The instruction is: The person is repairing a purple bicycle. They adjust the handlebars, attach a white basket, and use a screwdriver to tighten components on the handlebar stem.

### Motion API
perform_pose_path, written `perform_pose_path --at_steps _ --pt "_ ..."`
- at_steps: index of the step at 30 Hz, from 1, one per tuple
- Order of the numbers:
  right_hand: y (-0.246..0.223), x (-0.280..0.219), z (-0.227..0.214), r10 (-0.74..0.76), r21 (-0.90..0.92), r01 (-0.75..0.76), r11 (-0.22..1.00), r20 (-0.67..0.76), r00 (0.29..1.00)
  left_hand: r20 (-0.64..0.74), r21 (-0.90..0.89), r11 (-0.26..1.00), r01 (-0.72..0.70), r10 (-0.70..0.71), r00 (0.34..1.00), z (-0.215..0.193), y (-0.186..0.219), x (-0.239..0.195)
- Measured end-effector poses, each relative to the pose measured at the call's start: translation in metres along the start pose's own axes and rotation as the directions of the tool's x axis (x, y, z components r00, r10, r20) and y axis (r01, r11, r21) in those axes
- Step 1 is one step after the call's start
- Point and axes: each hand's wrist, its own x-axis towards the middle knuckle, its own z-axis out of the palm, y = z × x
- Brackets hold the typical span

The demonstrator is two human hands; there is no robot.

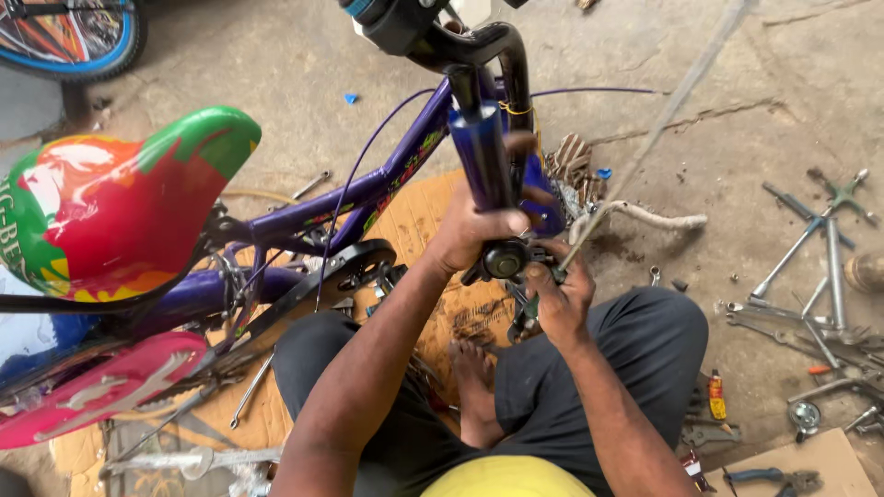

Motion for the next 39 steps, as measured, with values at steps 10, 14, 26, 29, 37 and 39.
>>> perform_pose_path --at_steps 10,14,26,29,37,39 --pt "-0.084 -0.046 0.017 0.405 -0.047 -0.404 0.914 0.029 0.914 -0.357 0.250 0.961 -0.122 0.208 0.911 -0.027 -0.009 0.005" --pt "-0.093 -0.073 0.022 0.258 -0.076 -0.252 0.965 0.073 0.963 -0.347 0.316 0.937 -0.150 0.261 0.901 -0.031 -0.013 0.005" --pt "-0.076 -0.089 0.011 -0.094 -0.238 0.128 0.963 0.149 0.984 -0.375 0.346 0.925 -0.157 0.290 0.881 -0.029 -0.018 0.001" --pt "-0.073 -0.084 0.012 0.149 -0.340 -0.084 0.937 0.171 0.974 -0.349 0.381 0.883 -0.275 0.413 0.841 -0.031 -0.018 0.003" --pt "-0.062 -0.090 0.007 -0.136 -0.137 0.156 0.978 0.146 0.980 -0.400 0.477 0.856 -0.201 0.415 0.817 -0.035 -0.028 0.005" --pt "-0.057 -0.102 0.011 -0.139 -0.138 0.154 0.978 0.117 0.983 -0.435 0.432 0.882 -0.188 0.386 0.814 -0.033 -0.033 -0.002"
